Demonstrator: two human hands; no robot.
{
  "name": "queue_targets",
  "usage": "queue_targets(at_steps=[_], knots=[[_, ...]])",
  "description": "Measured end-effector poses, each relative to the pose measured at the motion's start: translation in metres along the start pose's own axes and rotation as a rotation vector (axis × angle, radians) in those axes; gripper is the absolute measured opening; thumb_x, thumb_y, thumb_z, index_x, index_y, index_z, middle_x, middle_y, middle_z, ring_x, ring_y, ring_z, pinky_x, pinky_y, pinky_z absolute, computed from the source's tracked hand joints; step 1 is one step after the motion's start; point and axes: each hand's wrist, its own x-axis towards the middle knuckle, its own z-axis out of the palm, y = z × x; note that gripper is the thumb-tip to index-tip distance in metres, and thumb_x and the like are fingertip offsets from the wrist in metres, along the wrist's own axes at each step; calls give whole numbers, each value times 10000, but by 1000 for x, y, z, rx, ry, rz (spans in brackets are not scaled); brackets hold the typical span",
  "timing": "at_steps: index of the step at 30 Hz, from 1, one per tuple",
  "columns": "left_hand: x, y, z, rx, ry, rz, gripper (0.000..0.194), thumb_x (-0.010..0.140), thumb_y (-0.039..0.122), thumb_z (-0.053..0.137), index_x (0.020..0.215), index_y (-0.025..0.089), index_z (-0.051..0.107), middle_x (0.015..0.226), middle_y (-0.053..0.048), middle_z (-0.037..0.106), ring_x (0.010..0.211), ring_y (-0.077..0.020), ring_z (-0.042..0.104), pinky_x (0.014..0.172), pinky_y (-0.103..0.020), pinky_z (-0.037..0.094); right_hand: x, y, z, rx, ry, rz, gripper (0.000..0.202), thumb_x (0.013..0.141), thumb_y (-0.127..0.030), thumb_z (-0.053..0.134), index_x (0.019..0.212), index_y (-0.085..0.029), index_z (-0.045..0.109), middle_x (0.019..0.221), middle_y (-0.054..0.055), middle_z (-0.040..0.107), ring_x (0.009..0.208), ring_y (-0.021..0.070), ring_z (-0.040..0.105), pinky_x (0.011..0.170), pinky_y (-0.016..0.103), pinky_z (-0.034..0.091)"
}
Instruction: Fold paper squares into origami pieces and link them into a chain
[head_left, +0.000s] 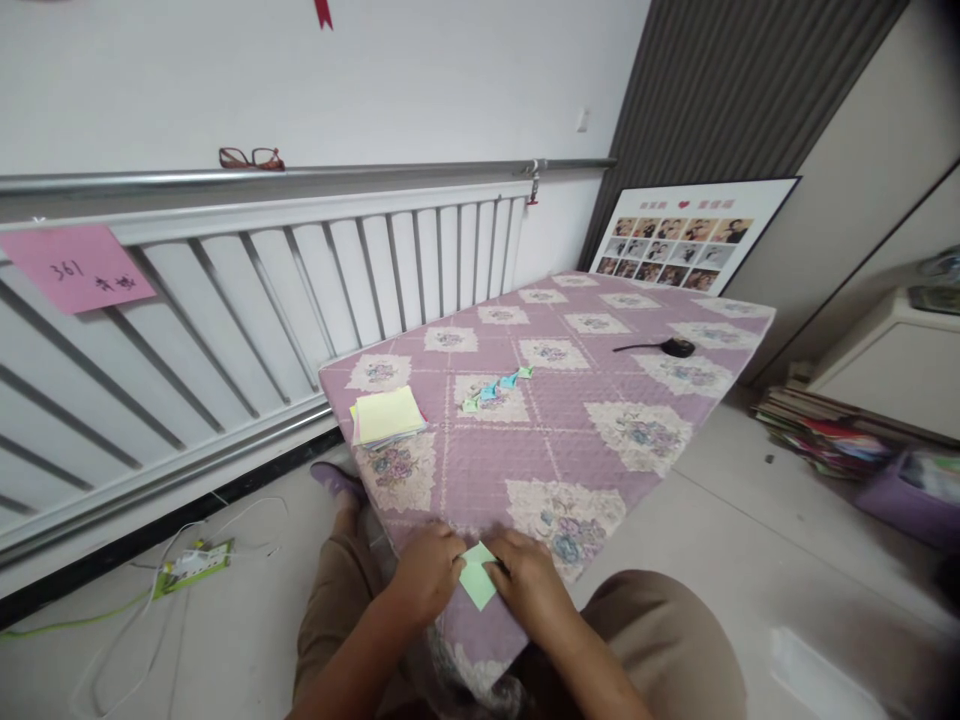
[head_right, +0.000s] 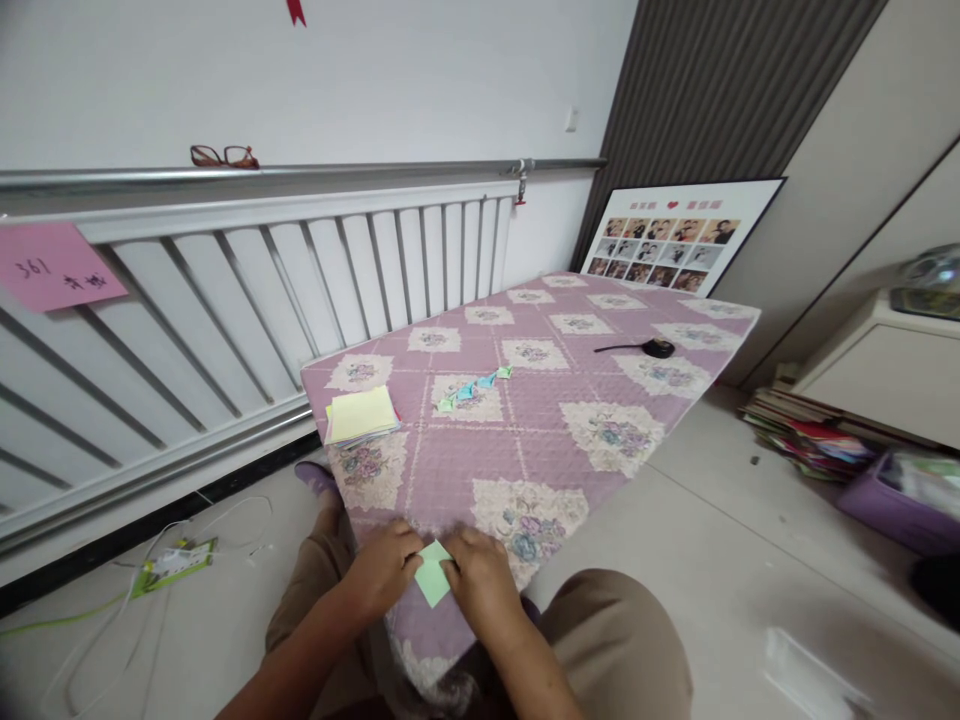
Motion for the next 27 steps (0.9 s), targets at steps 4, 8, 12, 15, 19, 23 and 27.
queue_targets(at_steps=[4, 8, 12, 15, 19, 23, 27], knots=[[-3, -3, 5, 50, 6, 23, 209, 907, 202, 429, 838, 181, 625, 920, -45, 589, 902, -187, 515, 804, -308, 373, -4, 5, 11, -91, 109, -59, 56, 812, -165, 571, 801, -210, 603, 827, 22, 604, 839, 200, 549, 769, 325, 349], [-10, -6, 10, 144, 19, 93, 236, 941, 202, 402, 913, 201, 637, 938, -43, 589, 919, -194, 496, 831, -327, 382, -10, 10, 18, -195, 172, -175, 97, 843, -176, 567, 757, -207, 598, 764, 20, 582, 770, 192, 522, 741, 327, 346], [-17, -8, 14, 219, 31, 153, 181, 932, 231, 465, 1003, 221, 631, 969, -40, 585, 934, -196, 491, 826, -324, 396, -17, 10, 15, -232, 176, -249, 103, 858, -172, 561, 779, -214, 611, 781, 23, 590, 765, 191, 510, 742, 336, 348], [-23, -7, 16, 268, 35, 162, 214, 921, 247, 500, 1114, 242, 592, 1015, -39, 580, 950, -197, 487, 833, -330, 401, -23, 9, 10, -218, 175, -279, 80, 854, -180, 572, 847, -229, 635, 796, 23, 594, 775, 194, 506, 767, 349, 361], [-33, -1, 17, 355, 47, 160, 345, 933, 280, 483, 1276, 310, 488, 1076, -42, 567, 980, -218, 487, 826, -359, 419, -31, 8, 5, -149, 139, -303, 208, 847, -146, 559, 1016, -236, 639, 906, 47, 611, 861, 207, 522, 823, 367, 381], [-45, 2, 22, 401, 62, 159, 360, 939, 314, 466, 1292, 382, 474, 1212, -58, 524, 1059, -250, 476, 852, -399, 430, -39, 9, 3, -78, 108, -300, 321, 847, -144, 557, 1152, -238, 595, 1064, 71, 614, 991, 230, 527, 892, 396, 377], [-56, -1, 33, 408, 100, 190, 416, 928, 314, 483, 1328, 416, 431, 1324, -90, 462, 1157, -296, 432, 910, -469, 413, -37, 6, 0, -43, 50, -229, 251, 871, -178, 537, 1094, -254, 622, 1049, 61, 626, 991, 220, 547, 900, 391, 370]])
